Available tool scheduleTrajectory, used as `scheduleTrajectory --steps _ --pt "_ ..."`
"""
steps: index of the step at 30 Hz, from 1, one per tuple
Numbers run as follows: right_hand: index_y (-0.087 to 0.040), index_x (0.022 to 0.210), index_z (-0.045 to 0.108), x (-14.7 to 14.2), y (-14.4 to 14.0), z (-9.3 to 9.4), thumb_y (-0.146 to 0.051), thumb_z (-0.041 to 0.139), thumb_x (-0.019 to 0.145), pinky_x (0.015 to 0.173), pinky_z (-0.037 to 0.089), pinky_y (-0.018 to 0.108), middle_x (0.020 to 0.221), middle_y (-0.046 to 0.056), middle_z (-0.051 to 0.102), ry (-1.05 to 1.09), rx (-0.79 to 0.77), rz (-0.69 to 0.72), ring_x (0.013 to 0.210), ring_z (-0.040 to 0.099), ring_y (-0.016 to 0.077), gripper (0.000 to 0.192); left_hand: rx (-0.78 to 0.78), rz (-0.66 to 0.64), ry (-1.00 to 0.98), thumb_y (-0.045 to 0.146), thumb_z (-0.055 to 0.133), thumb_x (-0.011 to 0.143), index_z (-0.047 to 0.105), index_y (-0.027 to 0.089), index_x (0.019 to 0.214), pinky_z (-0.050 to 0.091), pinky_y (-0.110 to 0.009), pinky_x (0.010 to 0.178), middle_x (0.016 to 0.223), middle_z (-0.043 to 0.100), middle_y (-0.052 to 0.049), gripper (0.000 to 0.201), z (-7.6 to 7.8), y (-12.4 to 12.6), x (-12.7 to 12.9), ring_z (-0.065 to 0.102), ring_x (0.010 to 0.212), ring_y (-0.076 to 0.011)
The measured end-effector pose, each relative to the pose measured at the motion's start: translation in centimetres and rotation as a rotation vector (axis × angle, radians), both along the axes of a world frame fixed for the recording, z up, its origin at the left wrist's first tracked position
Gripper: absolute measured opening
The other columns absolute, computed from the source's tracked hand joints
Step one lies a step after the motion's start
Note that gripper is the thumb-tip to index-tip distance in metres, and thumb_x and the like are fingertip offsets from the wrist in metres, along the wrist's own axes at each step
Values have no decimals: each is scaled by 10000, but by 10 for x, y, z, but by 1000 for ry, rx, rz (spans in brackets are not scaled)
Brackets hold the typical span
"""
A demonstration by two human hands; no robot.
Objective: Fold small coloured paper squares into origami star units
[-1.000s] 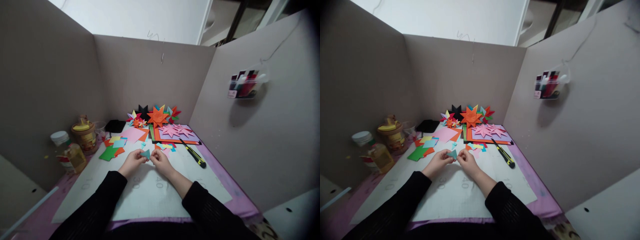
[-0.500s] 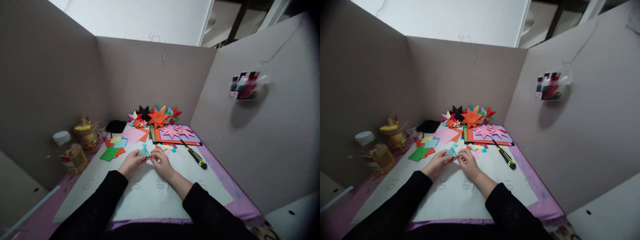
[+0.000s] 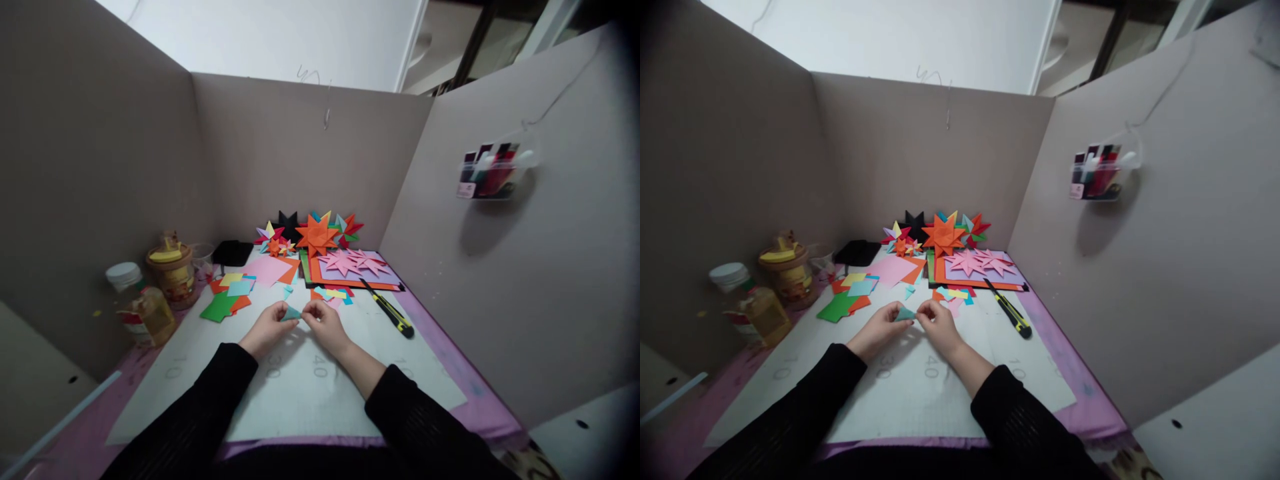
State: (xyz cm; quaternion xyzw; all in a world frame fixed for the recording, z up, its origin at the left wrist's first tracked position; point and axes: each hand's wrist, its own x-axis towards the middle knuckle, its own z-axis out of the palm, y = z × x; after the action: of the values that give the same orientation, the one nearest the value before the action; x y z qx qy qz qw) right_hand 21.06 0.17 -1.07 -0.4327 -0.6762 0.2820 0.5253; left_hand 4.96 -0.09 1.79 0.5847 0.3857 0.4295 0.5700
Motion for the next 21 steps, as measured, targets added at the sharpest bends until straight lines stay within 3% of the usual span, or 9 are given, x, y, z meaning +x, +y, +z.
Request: scheduleTrajectory --steps 8,17,21 --pt "-182 766 534 -3 -3 0 -179 538 732 661 450 269 724 -3 559 19 -1 48 686 540 136 34 149 138 313 370 636 681 636 134 751 283 -205 463 556 512 30 246 -1 2 -1 394 473 -86" --pt "-184 896 554 -2 -5 -1 -200 503 782 698 461 292 797 27 591 -60 34 38 733 560 151 125 135 157 301 411 600 701 664 111 783 319 -208 497 611 573 -3 318 -6 5 -3 436 515 -98" --pt "-184 900 536 -4 -7 0 -209 489 790 695 455 287 795 21 583 -55 32 4 735 557 150 122 171 161 331 418 610 683 666 111 788 284 -201 473 557 527 23 329 -4 4 -1 374 469 -78"
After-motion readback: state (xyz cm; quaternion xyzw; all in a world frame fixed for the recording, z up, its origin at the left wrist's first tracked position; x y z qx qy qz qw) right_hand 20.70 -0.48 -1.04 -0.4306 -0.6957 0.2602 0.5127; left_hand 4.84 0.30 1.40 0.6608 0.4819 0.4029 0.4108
